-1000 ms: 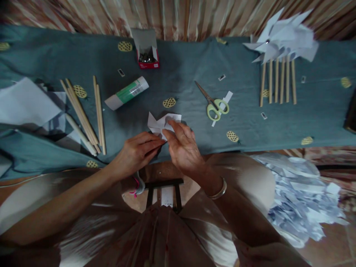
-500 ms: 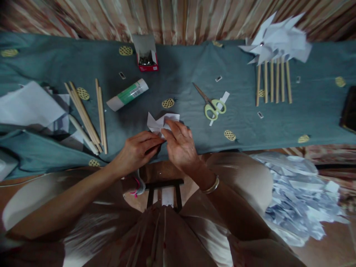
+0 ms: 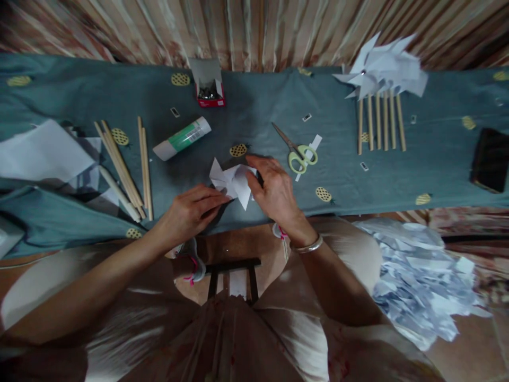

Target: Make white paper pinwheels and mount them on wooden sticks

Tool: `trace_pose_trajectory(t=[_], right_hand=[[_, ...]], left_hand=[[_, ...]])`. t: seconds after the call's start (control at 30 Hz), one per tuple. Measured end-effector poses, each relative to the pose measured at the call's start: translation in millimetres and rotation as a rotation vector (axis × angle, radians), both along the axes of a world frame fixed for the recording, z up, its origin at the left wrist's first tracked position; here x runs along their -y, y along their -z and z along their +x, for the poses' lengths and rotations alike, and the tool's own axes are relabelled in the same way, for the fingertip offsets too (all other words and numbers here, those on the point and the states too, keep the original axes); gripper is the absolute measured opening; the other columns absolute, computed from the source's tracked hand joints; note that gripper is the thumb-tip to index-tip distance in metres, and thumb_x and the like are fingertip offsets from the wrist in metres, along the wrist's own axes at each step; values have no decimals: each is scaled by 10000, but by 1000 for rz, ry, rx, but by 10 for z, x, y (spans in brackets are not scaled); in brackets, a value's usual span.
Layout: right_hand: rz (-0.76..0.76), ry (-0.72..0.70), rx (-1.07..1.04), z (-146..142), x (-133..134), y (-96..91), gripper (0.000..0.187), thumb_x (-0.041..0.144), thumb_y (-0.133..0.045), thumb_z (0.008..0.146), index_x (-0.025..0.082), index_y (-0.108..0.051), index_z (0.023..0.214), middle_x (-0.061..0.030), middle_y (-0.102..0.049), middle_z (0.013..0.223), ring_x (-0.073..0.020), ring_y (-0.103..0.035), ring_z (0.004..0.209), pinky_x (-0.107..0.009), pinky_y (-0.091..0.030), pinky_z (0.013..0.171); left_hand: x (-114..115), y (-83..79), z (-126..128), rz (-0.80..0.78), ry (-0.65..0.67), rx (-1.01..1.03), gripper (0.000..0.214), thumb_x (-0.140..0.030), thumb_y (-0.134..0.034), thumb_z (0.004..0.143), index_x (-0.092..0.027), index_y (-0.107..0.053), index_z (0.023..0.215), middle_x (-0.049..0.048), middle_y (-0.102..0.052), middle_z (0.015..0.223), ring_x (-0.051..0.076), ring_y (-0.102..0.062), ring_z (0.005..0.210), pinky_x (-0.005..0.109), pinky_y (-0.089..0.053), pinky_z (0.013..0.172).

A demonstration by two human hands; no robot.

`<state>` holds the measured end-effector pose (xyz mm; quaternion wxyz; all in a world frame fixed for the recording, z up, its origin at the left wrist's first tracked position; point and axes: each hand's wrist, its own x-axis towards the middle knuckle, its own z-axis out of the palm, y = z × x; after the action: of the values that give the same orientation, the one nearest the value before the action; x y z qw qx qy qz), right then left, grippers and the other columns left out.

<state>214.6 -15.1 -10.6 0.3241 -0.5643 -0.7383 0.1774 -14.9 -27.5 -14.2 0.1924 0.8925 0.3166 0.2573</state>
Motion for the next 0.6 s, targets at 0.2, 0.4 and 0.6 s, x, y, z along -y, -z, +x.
trace_pose_trajectory(t=[0.2,0.4,0.6], right_hand=[[-106,127,-63,23,60,-12,227,279,-633,881,218,-750,1065,-34,-769,875,-211,-720,822,-394,-591,822],[-158,187,-141,29,112,-5,191,297,-666,839,222,-764,985,-10,-763,807,-181,-706,704,-344,-590,688],[-180,202,-118,39,166,-26,182,290,-687,820,213,-763,965,-21,-760,798,-191,-710,702,-354,-593,692]], left_hand=[[-144,12,-129,76,-55,-75,223,-138,-537,953,-159,-720,1079,85,-723,971,194,-649,898,318,-558,767],[-186,5,-163,107,-69,-73,228,-145,-514,961,-167,-721,1054,85,-716,989,197,-638,934,324,-554,793],[-157,-76,-111,171,-67,-33,206,-146,-523,965,-166,-696,1077,89,-713,1027,201,-634,940,337,-551,811]])
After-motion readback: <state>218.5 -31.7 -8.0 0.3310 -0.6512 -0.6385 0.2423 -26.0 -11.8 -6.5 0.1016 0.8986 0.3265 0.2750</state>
